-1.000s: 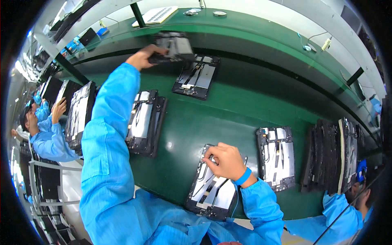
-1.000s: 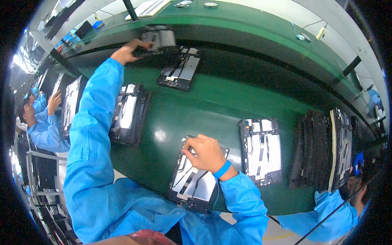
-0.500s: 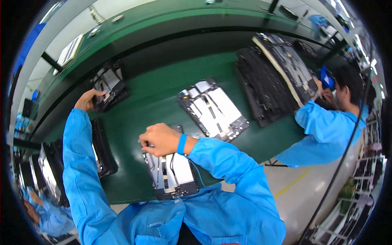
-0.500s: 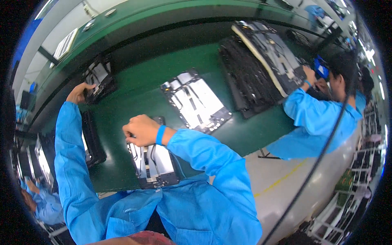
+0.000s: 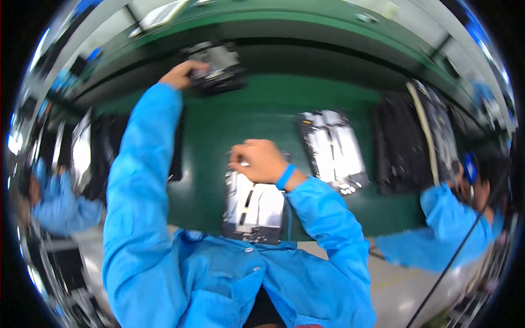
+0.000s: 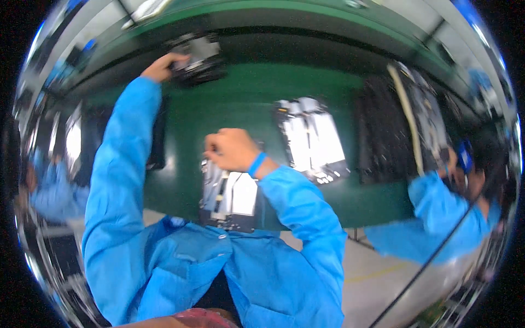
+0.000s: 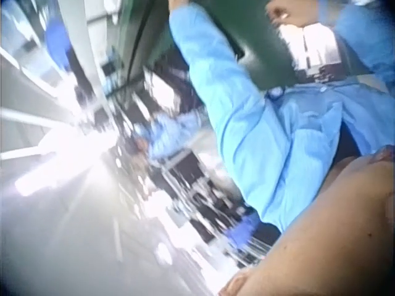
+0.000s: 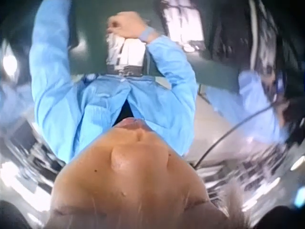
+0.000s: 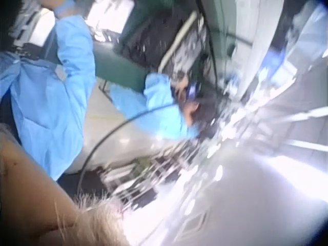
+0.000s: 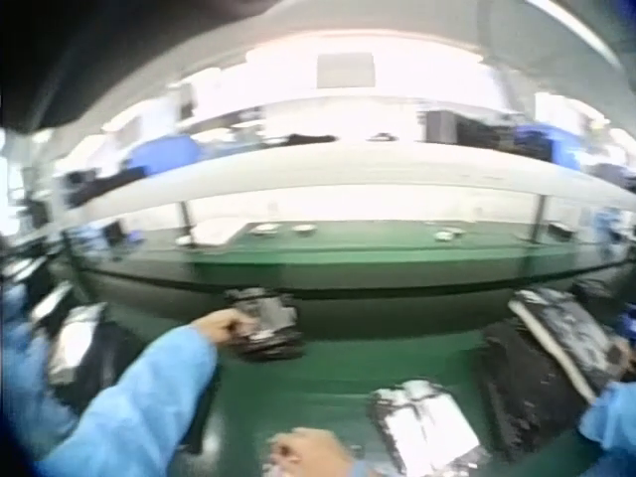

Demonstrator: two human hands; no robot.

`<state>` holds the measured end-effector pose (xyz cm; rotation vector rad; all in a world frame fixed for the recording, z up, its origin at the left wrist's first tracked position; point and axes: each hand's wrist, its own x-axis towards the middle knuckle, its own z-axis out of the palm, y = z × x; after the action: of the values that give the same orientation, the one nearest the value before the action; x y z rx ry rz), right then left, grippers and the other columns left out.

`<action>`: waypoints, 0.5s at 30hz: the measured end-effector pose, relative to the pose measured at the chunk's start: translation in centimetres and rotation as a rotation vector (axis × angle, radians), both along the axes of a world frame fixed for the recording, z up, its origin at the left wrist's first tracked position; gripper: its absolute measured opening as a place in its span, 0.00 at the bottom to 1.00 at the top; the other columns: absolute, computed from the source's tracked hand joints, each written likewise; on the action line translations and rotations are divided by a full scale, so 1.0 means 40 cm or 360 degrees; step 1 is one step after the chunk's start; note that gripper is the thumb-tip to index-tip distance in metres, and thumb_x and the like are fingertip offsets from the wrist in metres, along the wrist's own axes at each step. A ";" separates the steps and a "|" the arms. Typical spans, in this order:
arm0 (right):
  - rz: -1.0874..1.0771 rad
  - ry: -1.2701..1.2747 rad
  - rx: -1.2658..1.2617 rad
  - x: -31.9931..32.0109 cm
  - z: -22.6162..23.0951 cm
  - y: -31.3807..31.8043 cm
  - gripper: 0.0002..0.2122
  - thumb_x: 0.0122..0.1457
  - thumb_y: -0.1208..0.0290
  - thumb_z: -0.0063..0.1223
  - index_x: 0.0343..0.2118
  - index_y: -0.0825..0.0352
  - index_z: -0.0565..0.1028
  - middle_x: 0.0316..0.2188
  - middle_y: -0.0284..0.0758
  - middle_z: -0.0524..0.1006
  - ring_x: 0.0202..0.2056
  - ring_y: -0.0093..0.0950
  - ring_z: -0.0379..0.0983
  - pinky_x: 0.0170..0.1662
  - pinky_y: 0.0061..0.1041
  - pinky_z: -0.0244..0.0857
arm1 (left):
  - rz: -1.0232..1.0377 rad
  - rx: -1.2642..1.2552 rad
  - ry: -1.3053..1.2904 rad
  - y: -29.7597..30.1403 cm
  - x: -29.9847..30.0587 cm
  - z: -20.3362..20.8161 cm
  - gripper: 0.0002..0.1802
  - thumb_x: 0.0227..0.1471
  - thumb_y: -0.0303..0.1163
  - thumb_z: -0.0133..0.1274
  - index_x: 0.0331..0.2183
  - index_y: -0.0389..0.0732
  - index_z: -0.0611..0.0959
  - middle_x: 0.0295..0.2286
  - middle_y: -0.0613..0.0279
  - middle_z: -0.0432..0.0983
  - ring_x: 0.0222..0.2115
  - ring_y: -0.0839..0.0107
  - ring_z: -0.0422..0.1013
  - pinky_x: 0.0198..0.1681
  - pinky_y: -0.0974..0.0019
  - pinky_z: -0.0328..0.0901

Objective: The person assembles electronic tablets on a conveyor belt by connecting internal wires and ribbon cables into device frames by hand, sliding finished units down the line and taking new ones.

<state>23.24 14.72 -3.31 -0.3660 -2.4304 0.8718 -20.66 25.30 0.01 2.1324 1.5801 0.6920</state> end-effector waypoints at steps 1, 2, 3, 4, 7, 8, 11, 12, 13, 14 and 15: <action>0.0045 0.0016 -0.0002 -0.002 0.003 -0.003 0.06 0.61 0.64 0.68 0.31 0.58 0.82 0.28 0.33 0.85 0.33 0.38 0.82 0.39 0.40 0.75 | 0.0001 0.0001 -0.0236 -0.014 0.011 -0.010 0.35 0.55 0.06 0.57 0.61 0.44 0.84 0.62 0.54 0.79 0.66 0.59 0.72 0.73 0.56 0.62; 0.0088 0.0087 0.0012 -0.022 0.025 -0.022 0.07 0.59 0.64 0.70 0.31 0.58 0.83 0.25 0.33 0.83 0.31 0.38 0.80 0.37 0.39 0.74 | -0.0051 0.0036 -0.0375 -0.044 -0.062 -0.019 0.35 0.55 0.05 0.57 0.60 0.45 0.83 0.61 0.55 0.79 0.65 0.59 0.72 0.72 0.56 0.63; -0.0108 -0.0035 -0.0067 0.033 0.006 0.004 0.07 0.57 0.64 0.72 0.30 0.59 0.83 0.22 0.33 0.79 0.28 0.37 0.79 0.34 0.39 0.72 | 0.0568 -0.0575 -0.1169 0.016 0.197 0.057 0.28 0.56 0.08 0.59 0.54 0.44 0.87 0.55 0.58 0.84 0.59 0.64 0.78 0.67 0.59 0.70; 0.0049 0.0076 -0.0026 -0.019 0.048 -0.033 0.07 0.56 0.65 0.73 0.29 0.59 0.83 0.18 0.32 0.75 0.26 0.35 0.76 0.31 0.38 0.69 | 0.1081 -0.0705 -0.1764 -0.003 0.035 0.063 0.16 0.55 0.15 0.65 0.45 0.41 0.90 0.46 0.60 0.88 0.50 0.70 0.83 0.58 0.63 0.76; -0.0020 -0.0192 -0.0144 0.010 0.048 -0.017 0.06 0.59 0.64 0.69 0.31 0.59 0.84 0.22 0.35 0.80 0.31 0.39 0.79 0.35 0.43 0.72 | 0.0720 -0.0586 -0.1757 -0.118 0.128 0.169 0.15 0.50 0.24 0.70 0.42 0.33 0.89 0.39 0.52 0.89 0.36 0.63 0.87 0.47 0.60 0.84; -0.0020 -0.0126 -0.0136 0.007 0.047 -0.019 0.06 0.58 0.65 0.70 0.30 0.59 0.84 0.19 0.34 0.77 0.29 0.38 0.78 0.32 0.41 0.70 | 0.0861 -0.0616 -0.1737 -0.184 0.156 0.240 0.17 0.50 0.25 0.71 0.43 0.32 0.89 0.39 0.51 0.89 0.36 0.62 0.87 0.47 0.60 0.84; 0.0014 -0.0128 -0.0130 -0.009 0.069 -0.026 0.06 0.59 0.65 0.70 0.30 0.59 0.84 0.19 0.34 0.77 0.29 0.38 0.77 0.32 0.41 0.70 | 0.1105 -0.0687 -0.1501 -0.383 0.135 0.352 0.28 0.49 0.34 0.76 0.50 0.33 0.88 0.43 0.50 0.90 0.37 0.64 0.88 0.52 0.63 0.83; 0.0015 -0.0140 -0.0112 -0.004 0.073 -0.021 0.07 0.60 0.63 0.69 0.30 0.59 0.84 0.20 0.35 0.78 0.30 0.38 0.78 0.33 0.41 0.71 | 0.1162 -0.0730 -0.1662 -0.430 0.143 0.370 0.26 0.47 0.30 0.76 0.46 0.28 0.88 0.43 0.45 0.89 0.35 0.57 0.89 0.45 0.59 0.85; -0.0012 -0.0158 -0.0113 -0.001 0.070 -0.017 0.07 0.60 0.63 0.69 0.30 0.59 0.84 0.20 0.35 0.78 0.30 0.38 0.78 0.33 0.41 0.71 | 0.1248 -0.0804 -0.1623 -0.465 0.130 0.375 0.25 0.47 0.31 0.76 0.46 0.29 0.88 0.42 0.46 0.89 0.33 0.59 0.88 0.42 0.60 0.85; -0.0019 -0.0115 -0.0083 0.007 0.066 -0.015 0.07 0.61 0.63 0.69 0.31 0.59 0.84 0.21 0.35 0.79 0.31 0.39 0.79 0.34 0.42 0.72 | 0.1286 -0.0804 -0.1491 -0.501 0.124 0.383 0.25 0.47 0.32 0.76 0.46 0.31 0.89 0.40 0.51 0.90 0.34 0.64 0.87 0.43 0.60 0.81; -0.0058 -0.0087 -0.0046 0.021 0.056 -0.009 0.07 0.62 0.63 0.68 0.32 0.59 0.84 0.22 0.36 0.80 0.32 0.40 0.80 0.35 0.42 0.74 | 0.1385 -0.0769 -0.1245 -0.530 0.104 0.364 0.25 0.48 0.33 0.76 0.48 0.35 0.90 0.39 0.56 0.90 0.37 0.67 0.85 0.47 0.60 0.78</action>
<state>24.08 14.35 -1.08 -0.4487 -2.4553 0.8930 -16.50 4.11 14.57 0.6208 1.8610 1.0716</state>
